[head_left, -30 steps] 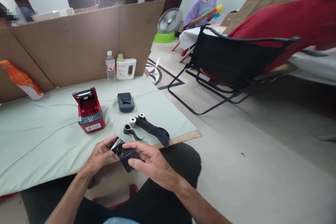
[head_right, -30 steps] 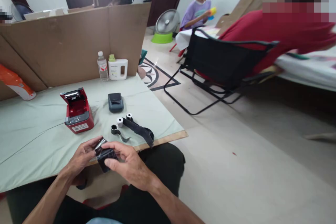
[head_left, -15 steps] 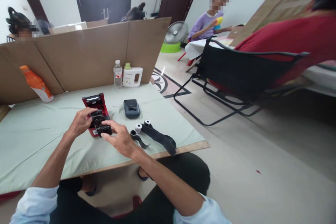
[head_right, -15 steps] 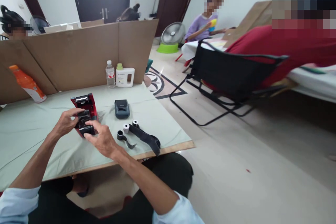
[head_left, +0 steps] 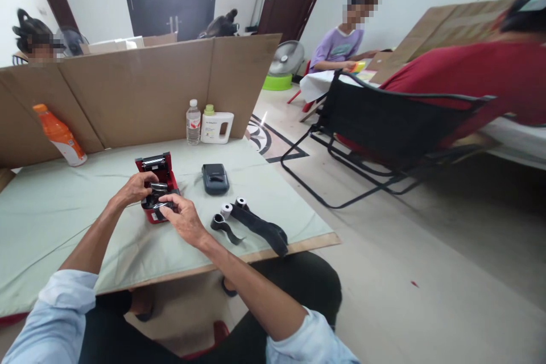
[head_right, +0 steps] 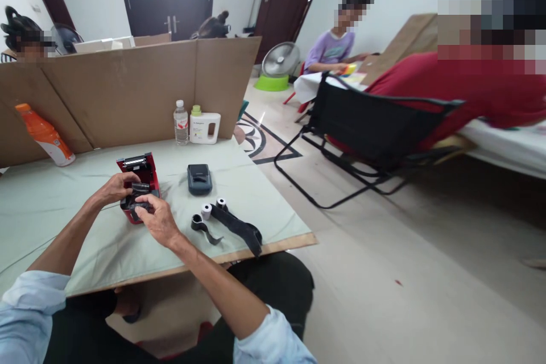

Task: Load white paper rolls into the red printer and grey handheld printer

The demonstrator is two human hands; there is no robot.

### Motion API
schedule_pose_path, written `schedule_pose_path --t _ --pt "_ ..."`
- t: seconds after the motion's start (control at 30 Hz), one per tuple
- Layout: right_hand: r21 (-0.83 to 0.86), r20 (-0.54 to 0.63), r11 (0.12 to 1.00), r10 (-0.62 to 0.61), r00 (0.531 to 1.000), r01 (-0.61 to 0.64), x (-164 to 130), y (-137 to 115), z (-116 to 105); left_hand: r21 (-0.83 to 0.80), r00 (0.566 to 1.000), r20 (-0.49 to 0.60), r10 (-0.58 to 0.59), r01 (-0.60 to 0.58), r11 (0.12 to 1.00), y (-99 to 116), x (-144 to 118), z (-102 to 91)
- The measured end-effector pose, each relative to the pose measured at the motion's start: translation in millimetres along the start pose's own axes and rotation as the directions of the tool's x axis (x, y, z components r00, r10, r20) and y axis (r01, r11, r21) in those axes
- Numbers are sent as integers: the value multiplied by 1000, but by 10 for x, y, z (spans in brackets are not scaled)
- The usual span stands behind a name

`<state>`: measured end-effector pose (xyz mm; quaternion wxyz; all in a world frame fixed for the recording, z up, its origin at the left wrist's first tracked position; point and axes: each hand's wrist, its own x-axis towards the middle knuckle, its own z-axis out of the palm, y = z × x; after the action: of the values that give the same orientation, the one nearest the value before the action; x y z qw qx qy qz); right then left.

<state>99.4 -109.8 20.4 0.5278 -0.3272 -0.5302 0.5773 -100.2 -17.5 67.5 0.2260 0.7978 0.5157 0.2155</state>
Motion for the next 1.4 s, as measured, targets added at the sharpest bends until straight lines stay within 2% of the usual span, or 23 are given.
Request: schedule_pose_path --t 0.13,0.23,0.3,0.43,0.5,0.67,0.8,0.93,1.03,1.1,1.13,1.23,1.3,1.33,1.4 --pt "24 -3 1000 12 1000 -12 31 33 -1 -34 996 85 12 -9 999 -10 17 -83" --pt "23 -7 1000 15 1000 -15 27 66 3 -14 991 131 -29 31 999 34 28 -124" --pt "18 -5 1000 17 1000 -17 22 74 2 54 993 107 -54 48 997 68 54 -123" --pt "13 3 1000 23 1000 -24 22 47 -13 173 995 93 -29 13 985 109 117 -97" --pt "17 0 1000 16 1000 -16 28 29 -22 157 997 69 -24 13 988 110 122 -81" --pt "38 3 999 2 1000 -2 40 31 -29 78 993 -110 -48 57 995 49 33 17" --pt "79 15 996 40 999 -41 28 71 -20 133 991 -98 -86 99 986 -8 -3 94" --pt "111 33 990 80 996 -84 14 100 -12 160 994 -76 -82 93 983 1 4 107" --pt "135 53 983 115 992 -122 13 115 -7 111 990 -132 -49 64 992 26 -70 94" --pt "132 57 982 126 990 -133 16 129 -4 92 967 -252 -35 60 994 26 -153 73" --pt "121 56 984 124 991 -130 18 138 -2 90 942 -332 -37 71 993 17 -190 57" --pt "55 46 993 99 994 -102 27 173 0 55 818 -569 -78 133 990 -49 -216 -12" --pt "-12 47 997 75 996 -74 33 193 -4 -50 761 -635 -131 129 990 -119 -138 -62" --pt "-50 47 997 60 997 -58 34 199 -9 -125 760 -629 -165 110 986 -157 -79 -83" --pt "-142 44 990 16 999 -10 32 198 -26 -279 798 -563 -214 60 958 -229 42 -113"
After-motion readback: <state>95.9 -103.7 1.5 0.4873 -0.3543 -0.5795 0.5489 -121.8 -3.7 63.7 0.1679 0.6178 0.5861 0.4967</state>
